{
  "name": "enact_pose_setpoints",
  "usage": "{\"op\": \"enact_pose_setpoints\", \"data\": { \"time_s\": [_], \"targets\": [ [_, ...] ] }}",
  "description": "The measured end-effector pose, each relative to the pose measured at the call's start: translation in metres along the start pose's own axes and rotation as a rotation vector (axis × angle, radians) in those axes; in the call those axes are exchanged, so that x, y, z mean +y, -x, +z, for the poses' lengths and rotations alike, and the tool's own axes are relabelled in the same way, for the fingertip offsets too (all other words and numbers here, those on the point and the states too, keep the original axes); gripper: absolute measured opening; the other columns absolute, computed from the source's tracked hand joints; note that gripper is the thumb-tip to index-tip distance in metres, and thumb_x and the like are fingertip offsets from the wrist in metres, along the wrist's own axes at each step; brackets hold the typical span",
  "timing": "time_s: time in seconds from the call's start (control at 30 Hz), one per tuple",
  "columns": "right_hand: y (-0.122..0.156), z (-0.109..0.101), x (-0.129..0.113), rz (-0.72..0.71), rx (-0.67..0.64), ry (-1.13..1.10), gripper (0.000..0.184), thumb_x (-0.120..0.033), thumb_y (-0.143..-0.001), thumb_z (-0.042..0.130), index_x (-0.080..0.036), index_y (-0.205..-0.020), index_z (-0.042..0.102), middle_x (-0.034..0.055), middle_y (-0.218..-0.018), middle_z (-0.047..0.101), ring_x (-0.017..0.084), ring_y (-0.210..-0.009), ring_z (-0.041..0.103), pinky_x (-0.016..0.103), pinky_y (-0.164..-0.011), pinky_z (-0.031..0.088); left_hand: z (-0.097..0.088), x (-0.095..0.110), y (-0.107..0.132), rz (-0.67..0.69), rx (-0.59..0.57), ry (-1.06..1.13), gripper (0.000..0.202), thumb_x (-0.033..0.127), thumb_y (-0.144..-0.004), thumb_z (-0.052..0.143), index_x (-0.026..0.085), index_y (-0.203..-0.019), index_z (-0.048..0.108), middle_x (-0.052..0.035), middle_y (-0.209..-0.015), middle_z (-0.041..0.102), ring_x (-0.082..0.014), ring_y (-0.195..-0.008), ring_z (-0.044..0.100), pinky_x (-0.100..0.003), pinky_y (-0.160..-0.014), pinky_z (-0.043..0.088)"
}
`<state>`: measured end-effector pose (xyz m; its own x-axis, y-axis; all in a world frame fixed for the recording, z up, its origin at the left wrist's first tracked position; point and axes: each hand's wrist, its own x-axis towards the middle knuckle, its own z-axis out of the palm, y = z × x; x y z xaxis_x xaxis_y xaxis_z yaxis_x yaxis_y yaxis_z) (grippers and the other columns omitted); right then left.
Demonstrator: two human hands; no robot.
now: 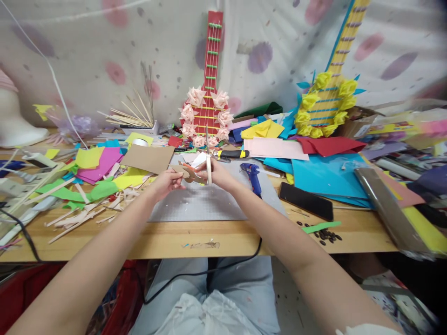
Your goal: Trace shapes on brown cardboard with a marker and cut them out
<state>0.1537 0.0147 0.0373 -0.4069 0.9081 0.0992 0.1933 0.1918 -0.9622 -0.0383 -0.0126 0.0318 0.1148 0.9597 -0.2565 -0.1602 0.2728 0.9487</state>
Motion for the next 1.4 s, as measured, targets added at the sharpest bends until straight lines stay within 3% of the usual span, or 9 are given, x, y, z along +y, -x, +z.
{"op": "enact_pose_setpoints", "data": {
  "time_s": [0.17, 0.37, 0.5, 0.7, 0.83, 0.97, 1.03, 1.2, 1.4],
  "targets": [
    [-0.021, 0.022, 0.013, 0.07, 0.074, 0.144, 0.029, -0.02, -0.056, 0.069, -0.016, -0.078, 0.051, -0.0009, -0.075, 0.059, 0.012, -0.067, 0.054, 0.026, -0.064, 0.045, 0.002, -0.005, 0.002, -0.012, -0.006, -0.04, 0.017, 0.018, -0.067, 0.063, 0.013, -0.057, 0.051, 0.0047, -0.043, 0.047, -0.0033, -0.034, 0.036, -0.029, -0.056, 0.053],
    [-0.022, 0.024, 0.029, 0.105, 0.094, 0.049, 0.028, -0.019, -0.053, 0.068, -0.017, -0.076, 0.053, -0.0036, -0.065, 0.055, 0.011, -0.059, 0.052, 0.025, -0.058, 0.044, -0.001, -0.011, -0.004, 0.088, 0.183, 0.015, 0.019, 0.017, -0.068, 0.062, 0.014, -0.057, 0.048, 0.0031, -0.044, 0.051, -0.005, -0.035, 0.043, -0.026, -0.055, 0.052],
    [-0.019, 0.014, 0.041, 0.17, 0.102, -0.014, 0.032, -0.016, -0.048, 0.069, -0.017, -0.076, 0.052, -0.0034, -0.065, 0.056, 0.011, -0.057, 0.051, 0.025, -0.055, 0.042, -0.02, 0.0, -0.008, 0.213, 0.372, 0.196, 0.022, 0.016, -0.074, 0.059, 0.014, -0.058, 0.044, 0.0055, -0.045, 0.048, -0.0034, -0.036, 0.042, -0.027, -0.061, 0.054],
    [-0.011, 0.0, 0.054, 0.165, 0.162, -0.13, 0.033, -0.021, -0.048, 0.071, -0.017, -0.069, 0.046, -0.0041, -0.062, 0.053, 0.01, -0.056, 0.048, 0.025, -0.055, 0.039, -0.049, 0.013, -0.006, 0.257, 0.535, 0.111, 0.023, 0.025, -0.075, 0.06, 0.014, -0.059, 0.047, 0.0058, -0.045, 0.045, -0.0043, -0.038, 0.041, -0.024, -0.054, 0.053],
    [-0.003, -0.007, 0.054, 0.157, 0.204, -0.264, 0.035, -0.028, -0.049, 0.07, -0.018, -0.07, 0.045, -0.006, -0.06, 0.047, 0.008, -0.053, 0.043, 0.023, -0.051, 0.034, -0.074, 0.013, 0.0, 0.14, 0.586, -0.189, 0.024, 0.027, -0.074, 0.058, 0.015, -0.056, 0.048, 0.0048, -0.045, 0.045, -0.0058, -0.038, 0.04, -0.026, -0.053, 0.051],
    [0.003, -0.007, 0.049, 0.119, 0.21, -0.368, 0.038, -0.032, -0.048, 0.071, -0.017, -0.071, 0.045, -0.0048, -0.065, 0.049, 0.008, -0.055, 0.043, 0.023, -0.051, 0.032, -0.101, 0.017, 0.01, -0.14, 0.654, -0.964, 0.035, 0.036, -0.067, 0.064, 0.017, -0.046, 0.043, 0.0008, -0.04, 0.041, -0.0176, -0.049, 0.051, -0.032, -0.055, 0.045],
    [0.003, -0.004, 0.048, 0.108, 0.21, -0.405, 0.039, -0.031, -0.047, 0.072, -0.017, -0.071, 0.046, -0.0047, -0.066, 0.049, 0.008, -0.056, 0.043, 0.023, -0.051, 0.032, -0.102, 0.019, 0.014, -0.121, 0.744, -1.283, 0.033, 0.041, -0.064, 0.064, 0.018, -0.049, 0.045, -0.0021, -0.044, 0.045, -0.0255, -0.063, 0.056, -0.035, -0.061, 0.043],
    [0.003, 0.0, 0.047, 0.105, 0.21, -0.504, 0.039, -0.028, -0.045, 0.074, -0.017, -0.072, 0.048, -0.0058, -0.064, 0.048, 0.006, -0.053, 0.043, 0.022, -0.049, 0.031, -0.044, 0.012, 0.007, 0.179, 0.74, -1.156, 0.03, 0.048, -0.073, 0.052, 0.019, -0.066, 0.055, -0.0068, -0.066, 0.062, -0.0249, -0.071, 0.06, -0.033, -0.064, 0.043],
    [0.007, -0.005, 0.049, 0.066, 0.193, -0.604, 0.038, -0.028, -0.047, 0.074, -0.018, -0.072, 0.048, -0.0058, -0.063, 0.049, 0.007, -0.054, 0.045, 0.022, -0.052, 0.033, 0.047, -0.017, -0.014, 0.168, 0.145, -0.292, 0.039, 0.048, -0.059, 0.067, 0.015, -0.078, 0.06, -0.0063, -0.076, 0.067, -0.0181, -0.065, 0.063, -0.03, -0.062, 0.048]
  ]
}}
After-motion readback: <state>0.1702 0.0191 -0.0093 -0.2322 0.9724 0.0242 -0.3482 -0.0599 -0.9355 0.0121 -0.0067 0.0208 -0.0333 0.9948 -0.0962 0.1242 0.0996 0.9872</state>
